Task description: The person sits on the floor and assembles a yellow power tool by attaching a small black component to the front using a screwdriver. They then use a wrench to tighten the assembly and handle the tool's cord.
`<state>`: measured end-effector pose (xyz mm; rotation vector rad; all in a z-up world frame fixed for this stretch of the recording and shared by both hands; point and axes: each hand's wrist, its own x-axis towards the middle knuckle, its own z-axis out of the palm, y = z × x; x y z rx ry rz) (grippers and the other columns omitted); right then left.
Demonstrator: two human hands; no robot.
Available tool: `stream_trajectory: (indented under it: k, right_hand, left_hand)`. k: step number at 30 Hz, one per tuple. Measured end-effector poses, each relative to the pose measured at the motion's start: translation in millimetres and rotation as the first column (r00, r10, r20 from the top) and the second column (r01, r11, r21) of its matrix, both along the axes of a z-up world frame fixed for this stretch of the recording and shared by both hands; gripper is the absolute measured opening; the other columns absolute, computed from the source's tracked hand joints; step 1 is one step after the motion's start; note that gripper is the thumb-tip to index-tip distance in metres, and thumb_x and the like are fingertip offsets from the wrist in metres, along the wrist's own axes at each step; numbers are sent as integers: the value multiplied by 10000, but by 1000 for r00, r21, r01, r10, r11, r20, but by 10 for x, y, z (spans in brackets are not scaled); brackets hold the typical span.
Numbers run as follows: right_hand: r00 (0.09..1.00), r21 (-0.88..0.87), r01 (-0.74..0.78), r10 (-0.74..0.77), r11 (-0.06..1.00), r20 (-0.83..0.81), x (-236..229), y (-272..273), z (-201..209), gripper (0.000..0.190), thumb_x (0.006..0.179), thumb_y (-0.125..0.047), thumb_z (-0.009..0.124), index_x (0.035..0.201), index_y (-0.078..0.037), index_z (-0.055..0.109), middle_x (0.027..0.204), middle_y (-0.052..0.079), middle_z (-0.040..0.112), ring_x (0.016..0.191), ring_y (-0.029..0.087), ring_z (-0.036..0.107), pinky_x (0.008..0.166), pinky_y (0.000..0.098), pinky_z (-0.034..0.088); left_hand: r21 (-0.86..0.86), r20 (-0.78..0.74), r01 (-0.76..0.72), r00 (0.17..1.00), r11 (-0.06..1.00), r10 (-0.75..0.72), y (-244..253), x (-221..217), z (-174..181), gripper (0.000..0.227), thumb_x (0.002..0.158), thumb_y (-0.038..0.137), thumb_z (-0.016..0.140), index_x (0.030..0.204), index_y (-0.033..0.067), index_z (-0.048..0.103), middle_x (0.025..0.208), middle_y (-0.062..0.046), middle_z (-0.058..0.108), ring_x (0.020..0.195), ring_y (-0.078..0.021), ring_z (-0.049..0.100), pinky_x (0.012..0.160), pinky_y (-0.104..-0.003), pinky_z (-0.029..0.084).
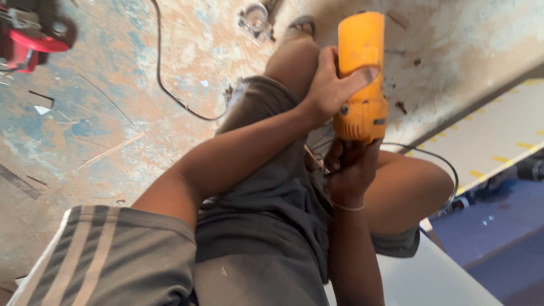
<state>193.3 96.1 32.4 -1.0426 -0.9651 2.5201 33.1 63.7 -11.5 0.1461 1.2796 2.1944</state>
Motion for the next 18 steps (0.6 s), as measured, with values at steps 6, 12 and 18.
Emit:
stream_trajectory:
  k: [6,12,18]
  right_hand:
    - [993,271,-89,63,958,104,47,1,-139,284,1069,-385,529,1097,-103,546,798,8,540,586,96,441,504,230,349]
    - [963,630,-239,265,738,56,96,-150,-193,439,993,-155,670,1373,-64,471,1174,25,634,1017,135,633,862,288,544]
    - [753,656,-634,523,409,401,-59,1,103,578,885,-223,796,1369,-58,527,1099,84,684,944,155,662,832,321,557]
  left_hand:
    - [296,174,76,976,952,-132,-179,-65,17,482,985,203,681,1357,0,451,1152,-136,620,1026,-238,670,878,-407,590]
    - [454,351,176,866,873,-357,-549,-261,122,484,1063,373,587,1382,18,507,1150,-154,658,1020,-275,687,915,-449,582]
    - [364,227,321,880,874,-418,-927,-307,329,612,973,422,683,1363,-6,484,1241,-174,610,1132,-304,646,972,-486,574]
